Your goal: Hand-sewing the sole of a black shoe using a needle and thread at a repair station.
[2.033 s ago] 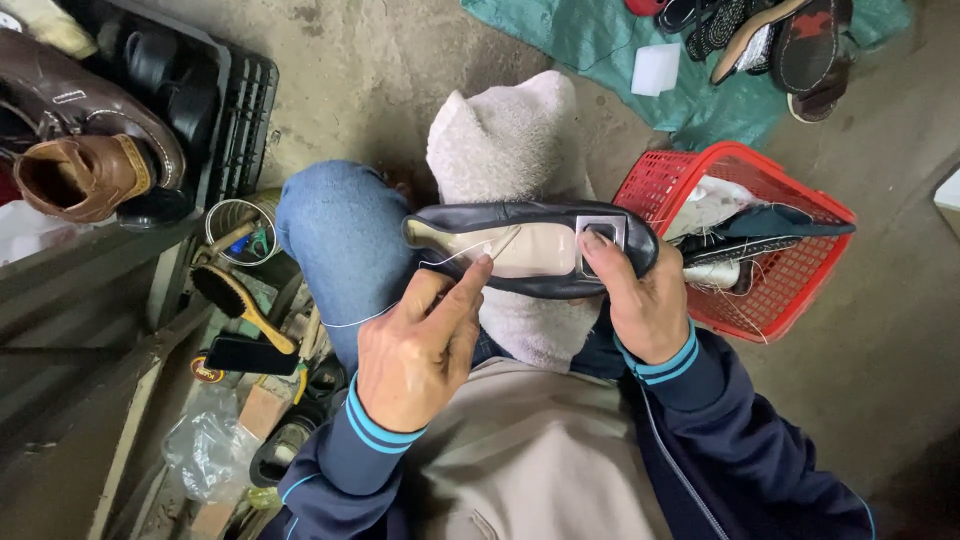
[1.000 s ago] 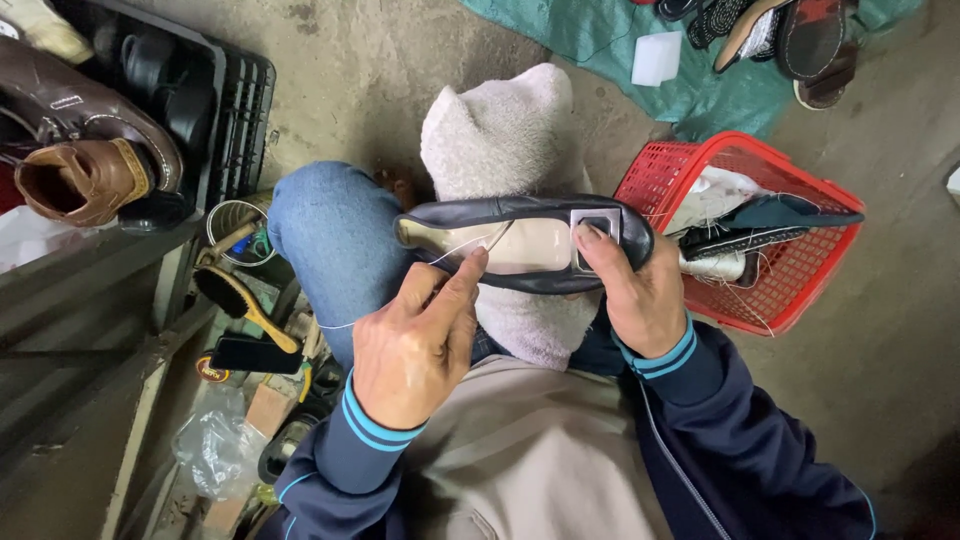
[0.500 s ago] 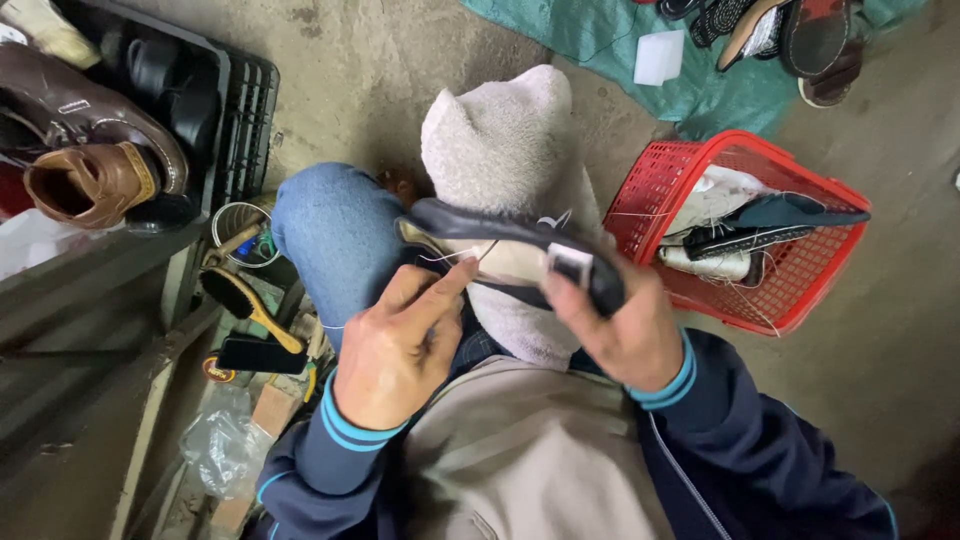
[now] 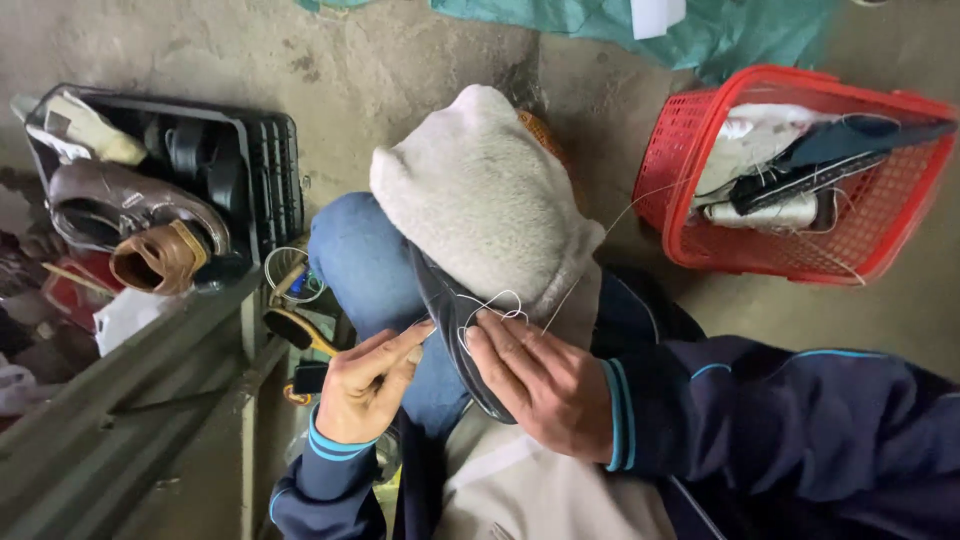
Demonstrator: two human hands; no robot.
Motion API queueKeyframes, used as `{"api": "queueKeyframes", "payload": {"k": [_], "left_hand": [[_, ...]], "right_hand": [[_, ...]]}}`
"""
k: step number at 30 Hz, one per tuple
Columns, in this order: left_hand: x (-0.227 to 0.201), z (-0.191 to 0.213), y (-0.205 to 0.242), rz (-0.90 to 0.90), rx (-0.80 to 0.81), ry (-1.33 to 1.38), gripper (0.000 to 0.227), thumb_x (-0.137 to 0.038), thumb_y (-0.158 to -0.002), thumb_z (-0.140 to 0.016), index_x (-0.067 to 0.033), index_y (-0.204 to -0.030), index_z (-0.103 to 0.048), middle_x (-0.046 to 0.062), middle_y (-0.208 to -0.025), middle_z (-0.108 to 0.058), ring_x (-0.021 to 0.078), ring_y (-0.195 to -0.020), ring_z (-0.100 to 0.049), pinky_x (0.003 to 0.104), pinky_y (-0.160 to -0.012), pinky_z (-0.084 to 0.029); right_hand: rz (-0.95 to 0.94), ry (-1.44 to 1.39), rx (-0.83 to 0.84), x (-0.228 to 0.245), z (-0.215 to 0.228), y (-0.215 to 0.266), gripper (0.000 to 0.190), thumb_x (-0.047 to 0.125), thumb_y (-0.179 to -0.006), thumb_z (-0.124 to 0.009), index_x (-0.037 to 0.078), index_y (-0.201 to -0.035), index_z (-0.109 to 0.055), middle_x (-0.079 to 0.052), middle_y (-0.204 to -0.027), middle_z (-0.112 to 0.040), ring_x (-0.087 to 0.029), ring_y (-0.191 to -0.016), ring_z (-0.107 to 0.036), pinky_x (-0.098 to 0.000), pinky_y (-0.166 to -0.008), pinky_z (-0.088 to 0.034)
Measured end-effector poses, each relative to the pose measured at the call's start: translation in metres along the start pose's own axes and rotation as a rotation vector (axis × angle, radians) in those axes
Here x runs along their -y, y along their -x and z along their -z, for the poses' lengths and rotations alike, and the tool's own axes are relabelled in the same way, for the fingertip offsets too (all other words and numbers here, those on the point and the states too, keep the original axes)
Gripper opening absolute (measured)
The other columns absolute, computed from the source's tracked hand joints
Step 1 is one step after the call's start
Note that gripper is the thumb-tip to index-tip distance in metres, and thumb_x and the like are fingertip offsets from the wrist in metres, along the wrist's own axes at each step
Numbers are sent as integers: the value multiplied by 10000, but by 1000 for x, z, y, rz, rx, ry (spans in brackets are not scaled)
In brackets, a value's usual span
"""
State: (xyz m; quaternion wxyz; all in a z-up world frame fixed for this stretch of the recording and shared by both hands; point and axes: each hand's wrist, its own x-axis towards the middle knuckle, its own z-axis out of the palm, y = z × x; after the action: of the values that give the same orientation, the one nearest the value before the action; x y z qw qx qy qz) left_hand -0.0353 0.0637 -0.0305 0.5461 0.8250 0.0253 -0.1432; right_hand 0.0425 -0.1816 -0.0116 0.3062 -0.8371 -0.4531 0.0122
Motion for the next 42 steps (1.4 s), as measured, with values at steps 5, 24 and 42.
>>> {"api": "queueKeyframes", "payload": {"k": [5,24,42], "left_hand": [[-6,1,-12,-37,22,-37,301,-96,-1022,-582,-28,-1303,-667,56,-834,-636,124,-599,-544,233,-594,-512],[-27,9,-30,-352,49,-871,377,-145,-1043,-541,-177,-1402,-649,-4,-768,-427,170,-446,-372,318,-379,-364],[-25,-9,-42,-27,-5,-88,308,8,-955,-553,-40,-1175,-763,107,-674,-673,249,-570,-691,372,-545,-592]], "right_hand": [[19,30,-57,-7,-2,3,340,32,-1084,-367,-118,-1260,-618,-315,-1242,-668,-375,-1108,-721,-405,-984,-609],[10,66,-104,-18,-11,10,357,36,-1091,-348,-122,-1244,-629,-326,-1239,-663,-381,-1103,-722,-412,-982,-603],[3,54,-238,-13,-20,9,340,50,-1087,-380,-79,-1190,-678,-298,-1168,-686,-387,-1045,-720,-415,-951,-572]]}}
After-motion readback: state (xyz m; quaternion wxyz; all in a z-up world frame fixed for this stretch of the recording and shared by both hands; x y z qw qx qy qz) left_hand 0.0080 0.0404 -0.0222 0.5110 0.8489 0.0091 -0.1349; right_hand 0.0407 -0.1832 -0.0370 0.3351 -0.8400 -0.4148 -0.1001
